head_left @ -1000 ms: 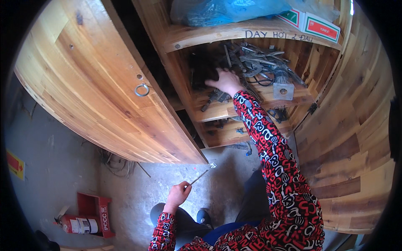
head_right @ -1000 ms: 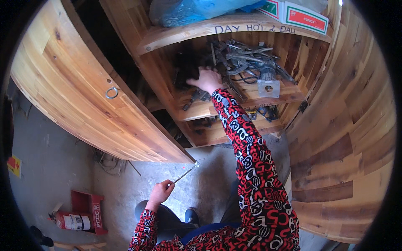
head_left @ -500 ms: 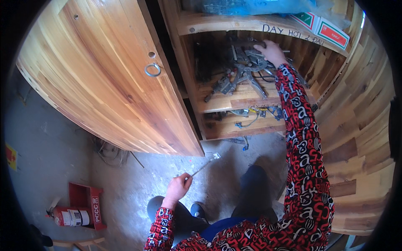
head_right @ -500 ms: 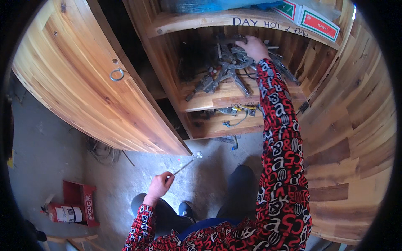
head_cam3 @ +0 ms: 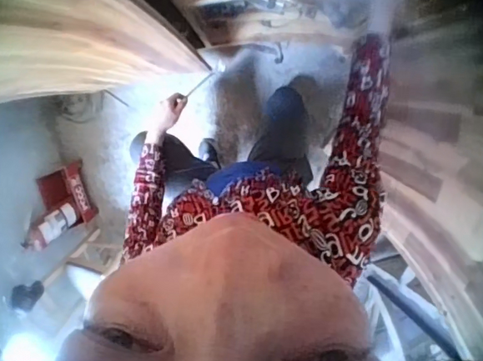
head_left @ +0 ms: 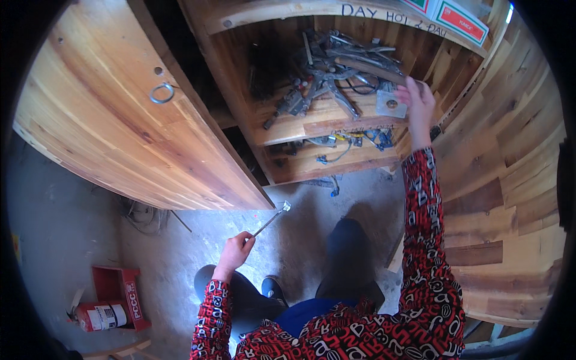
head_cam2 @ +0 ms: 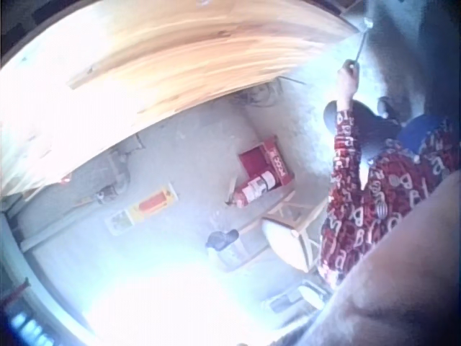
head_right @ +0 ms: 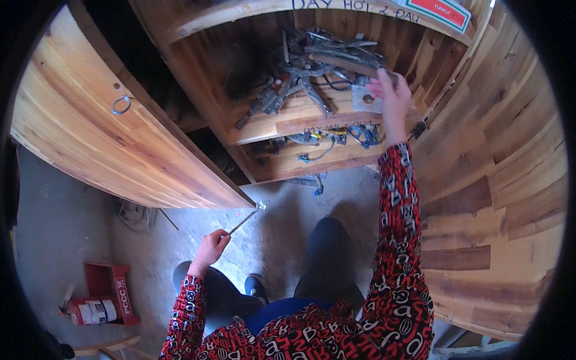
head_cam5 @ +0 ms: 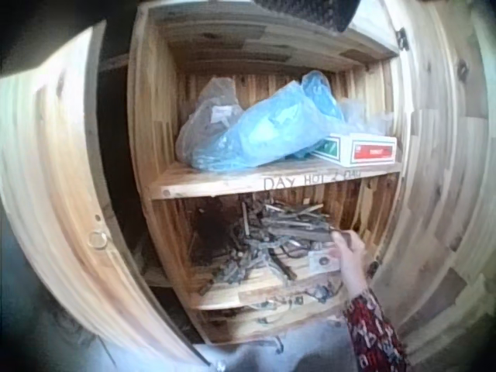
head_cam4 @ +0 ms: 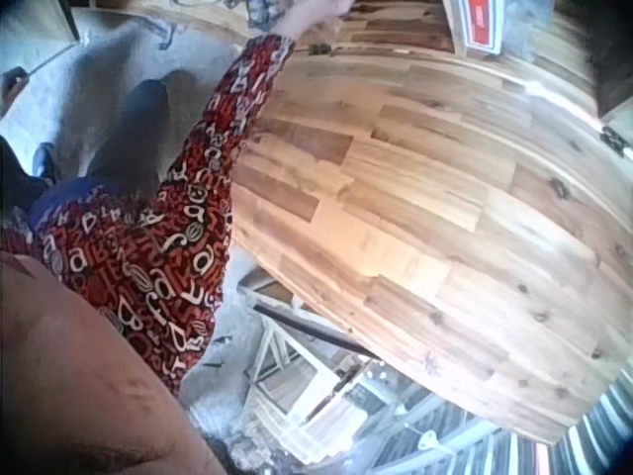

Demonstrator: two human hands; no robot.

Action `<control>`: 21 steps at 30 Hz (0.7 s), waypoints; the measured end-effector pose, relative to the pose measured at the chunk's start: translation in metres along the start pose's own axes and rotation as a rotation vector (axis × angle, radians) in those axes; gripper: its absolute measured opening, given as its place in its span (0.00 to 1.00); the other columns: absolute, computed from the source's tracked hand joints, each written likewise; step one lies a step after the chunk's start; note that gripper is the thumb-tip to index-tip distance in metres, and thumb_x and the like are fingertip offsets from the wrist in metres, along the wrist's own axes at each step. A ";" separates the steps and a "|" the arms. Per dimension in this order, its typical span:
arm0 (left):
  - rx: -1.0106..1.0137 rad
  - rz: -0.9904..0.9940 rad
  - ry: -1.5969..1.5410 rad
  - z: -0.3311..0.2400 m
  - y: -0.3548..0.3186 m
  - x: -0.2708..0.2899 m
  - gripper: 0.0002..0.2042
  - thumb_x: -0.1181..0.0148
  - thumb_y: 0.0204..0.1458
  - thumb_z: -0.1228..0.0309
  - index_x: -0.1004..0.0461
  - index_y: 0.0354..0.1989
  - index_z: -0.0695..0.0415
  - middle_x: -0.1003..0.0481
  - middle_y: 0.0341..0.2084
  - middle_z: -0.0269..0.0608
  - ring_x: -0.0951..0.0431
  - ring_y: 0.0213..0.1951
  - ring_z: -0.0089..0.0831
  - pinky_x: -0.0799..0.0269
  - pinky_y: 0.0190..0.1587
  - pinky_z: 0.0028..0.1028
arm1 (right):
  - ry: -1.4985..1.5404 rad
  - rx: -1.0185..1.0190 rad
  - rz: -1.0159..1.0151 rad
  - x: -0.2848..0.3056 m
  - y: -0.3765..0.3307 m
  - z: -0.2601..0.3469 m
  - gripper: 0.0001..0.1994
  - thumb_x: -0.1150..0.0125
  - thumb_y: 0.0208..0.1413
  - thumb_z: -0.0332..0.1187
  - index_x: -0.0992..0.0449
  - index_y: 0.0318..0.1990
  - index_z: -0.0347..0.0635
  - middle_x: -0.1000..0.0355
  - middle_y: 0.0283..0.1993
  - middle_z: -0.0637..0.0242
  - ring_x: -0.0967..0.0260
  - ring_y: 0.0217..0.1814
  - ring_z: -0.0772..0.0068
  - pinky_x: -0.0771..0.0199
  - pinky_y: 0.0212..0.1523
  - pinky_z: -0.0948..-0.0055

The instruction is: The person kneels on the floor and uses a hammer to drive nails into a wooden frame. They retrieve additional nails from a wooden cabinet and continue hammering them into the frame.

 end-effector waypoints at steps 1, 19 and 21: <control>0.006 0.013 0.027 0.004 -0.002 0.005 0.10 0.45 0.51 0.66 0.26 0.33 0.59 0.27 0.18 0.53 0.24 0.26 0.48 0.30 0.29 0.37 | 0.104 -0.024 -0.024 0.008 -0.021 -0.002 0.12 0.43 0.55 0.36 0.31 0.41 0.36 0.26 0.34 0.55 0.26 0.31 0.71 0.30 0.28 0.80; -0.138 0.144 0.107 -0.018 0.049 -0.031 0.09 0.48 0.52 0.64 0.26 0.34 0.56 0.26 0.22 0.55 0.25 0.30 0.52 0.29 0.36 0.43 | 0.509 -0.275 -0.409 0.102 -0.145 -0.025 0.11 0.50 0.57 0.37 0.33 0.39 0.38 0.26 0.32 0.57 0.27 0.31 0.69 0.26 0.31 0.76; -0.164 0.110 0.132 -0.017 0.049 -0.030 0.09 0.48 0.51 0.64 0.26 0.34 0.56 0.26 0.22 0.55 0.25 0.30 0.52 0.29 0.36 0.43 | 0.638 -0.307 -0.408 0.090 -0.140 -0.025 0.12 0.50 0.57 0.38 0.33 0.40 0.37 0.27 0.34 0.56 0.27 0.34 0.68 0.27 0.35 0.75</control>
Point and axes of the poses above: each hand's wrist, its own y-axis towards the middle knuckle, its own x-axis out of the back of the hand, z = x × y, the point moved 2 cm from there along y, towards the middle knuckle
